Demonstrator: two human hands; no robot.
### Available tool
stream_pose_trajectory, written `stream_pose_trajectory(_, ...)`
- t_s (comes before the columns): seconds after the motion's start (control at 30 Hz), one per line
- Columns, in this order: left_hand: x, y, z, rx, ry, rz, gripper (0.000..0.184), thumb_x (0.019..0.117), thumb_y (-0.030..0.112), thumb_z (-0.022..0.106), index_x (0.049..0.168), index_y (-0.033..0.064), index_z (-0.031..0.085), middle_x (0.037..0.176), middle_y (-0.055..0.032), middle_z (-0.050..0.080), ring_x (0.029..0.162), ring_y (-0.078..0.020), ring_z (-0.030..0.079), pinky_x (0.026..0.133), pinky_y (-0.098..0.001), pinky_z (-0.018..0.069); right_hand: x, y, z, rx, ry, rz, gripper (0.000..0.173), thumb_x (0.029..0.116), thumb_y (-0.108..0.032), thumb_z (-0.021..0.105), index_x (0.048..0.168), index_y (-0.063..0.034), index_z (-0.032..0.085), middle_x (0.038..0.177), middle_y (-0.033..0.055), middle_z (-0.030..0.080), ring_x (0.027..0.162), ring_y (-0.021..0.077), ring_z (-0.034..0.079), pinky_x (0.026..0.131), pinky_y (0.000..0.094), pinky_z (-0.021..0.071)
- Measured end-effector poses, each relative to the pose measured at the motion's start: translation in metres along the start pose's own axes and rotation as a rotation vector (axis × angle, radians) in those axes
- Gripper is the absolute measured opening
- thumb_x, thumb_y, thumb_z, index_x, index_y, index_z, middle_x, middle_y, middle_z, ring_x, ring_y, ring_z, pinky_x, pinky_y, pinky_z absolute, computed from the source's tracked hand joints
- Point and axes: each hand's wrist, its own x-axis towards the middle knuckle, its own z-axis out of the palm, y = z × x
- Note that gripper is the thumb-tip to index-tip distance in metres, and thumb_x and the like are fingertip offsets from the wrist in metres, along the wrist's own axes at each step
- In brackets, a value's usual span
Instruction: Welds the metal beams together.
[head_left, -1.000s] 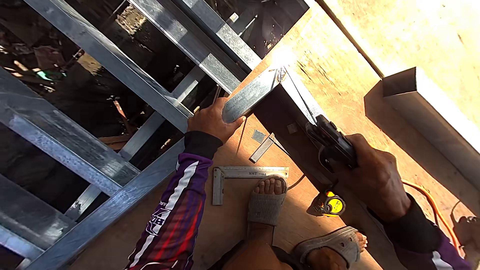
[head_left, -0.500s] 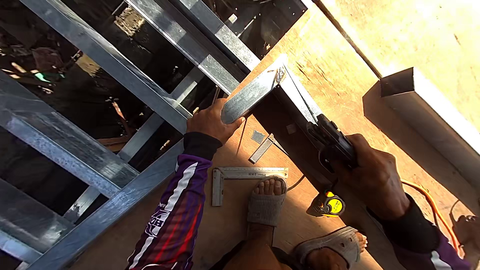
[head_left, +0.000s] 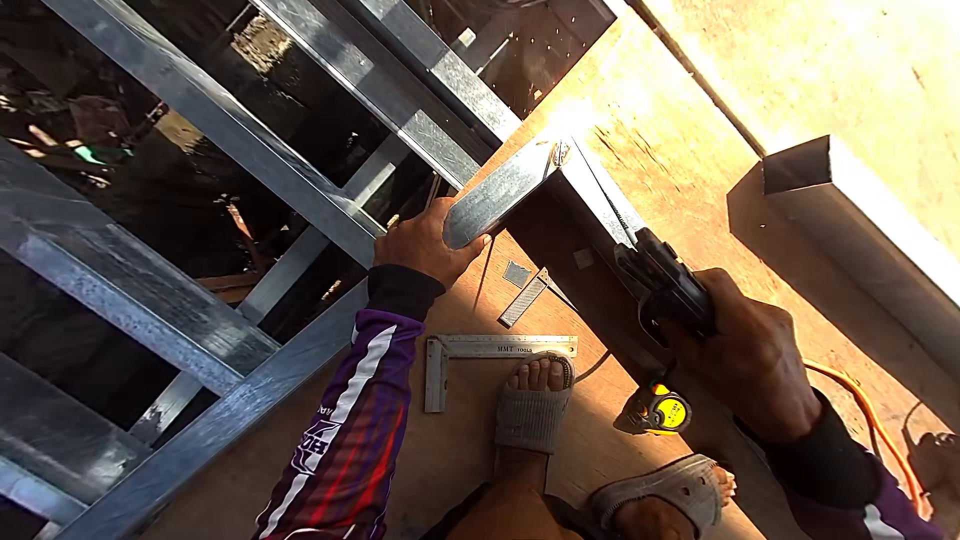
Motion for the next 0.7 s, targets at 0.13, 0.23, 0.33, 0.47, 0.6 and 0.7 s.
stream_pose_trajectory(0.13,0.0,0.0016,-0.0004,0.001,-0.001,-0.009,0.075,0.0832,0.065,0.074,0.142,0.02,0.058,0.109,-0.0222,0.074,0.098,-0.0475,0.071,0.078,-0.0718,0.0496,-0.0002,0.0003,-0.0003,0.004,-0.005,0.0,0.029,0.0926,-0.031,0.06,0.103,-0.0041,0.063,0.065,0.0063,0.061,0.054,0.0209,0.061,0.046,0.039,0.0463)
stream_pose_trajectory(0.23,-0.0003,0.0012,-0.0008,0.003,-0.009,-0.01,0.076,0.0838,0.065,0.073,0.143,0.0204,0.057,0.108,-0.0223,0.074,0.099,-0.0472,0.07,0.079,-0.0721,0.049,-0.0001,-0.0001,0.0003,-0.001,-0.013,0.008,0.03,0.0928,-0.032,0.06,0.103,-0.0042,0.064,0.065,0.0067,0.061,0.054,0.0213,0.061,0.045,0.0395,0.0462)
stream_pose_trajectory(0.33,-0.0001,0.0004,0.0001,0.007,-0.004,-0.008,0.076,0.0832,0.066,0.073,0.142,0.0213,0.058,0.107,-0.0216,0.074,0.097,-0.0467,0.071,0.077,-0.0715,0.0496,0.0001,-0.0005,0.0007,0.0,-0.017,0.012,0.03,0.0934,-0.033,0.06,0.102,-0.0045,0.064,0.065,0.0067,0.061,0.054,0.0215,0.062,0.046,0.0401,0.047)
stream_pose_trajectory(0.47,0.0,0.001,-0.0006,0.003,-0.005,-0.013,0.076,0.0829,0.066,0.073,0.142,0.0211,0.058,0.108,-0.0208,0.074,0.098,-0.0463,0.071,0.078,-0.0711,0.0497,0.0007,-0.0001,0.0005,0.002,-0.017,0.009,0.028,0.0925,-0.031,0.06,0.102,-0.0044,0.064,0.065,0.0062,0.061,0.054,0.0211,0.061,0.046,0.0392,0.0466)
stream_pose_trajectory(0.6,-0.0005,0.0015,-0.0012,0.002,-0.008,-0.013,0.074,0.0835,0.065,0.074,0.142,0.0212,0.058,0.108,-0.0211,0.074,0.098,-0.0465,0.071,0.078,-0.0714,0.0495,0.0011,-0.0003,0.0012,0.005,-0.011,0.005,0.028,0.0936,-0.032,0.06,0.101,-0.0053,0.064,0.065,0.0055,0.06,0.054,0.0199,0.061,0.045,0.0382,0.0457)
stream_pose_trajectory(0.7,-0.0008,0.0017,-0.0012,-0.002,0.0,-0.008,0.074,0.0838,0.064,0.074,0.142,0.021,0.058,0.108,-0.0215,0.074,0.098,-0.0465,0.071,0.079,-0.0713,0.0495,0.0011,-0.0005,0.0012,0.012,-0.012,0.006,0.029,0.0935,-0.032,0.06,0.102,-0.0047,0.064,0.065,0.0061,0.061,0.054,0.0201,0.061,0.046,0.0386,0.0465)
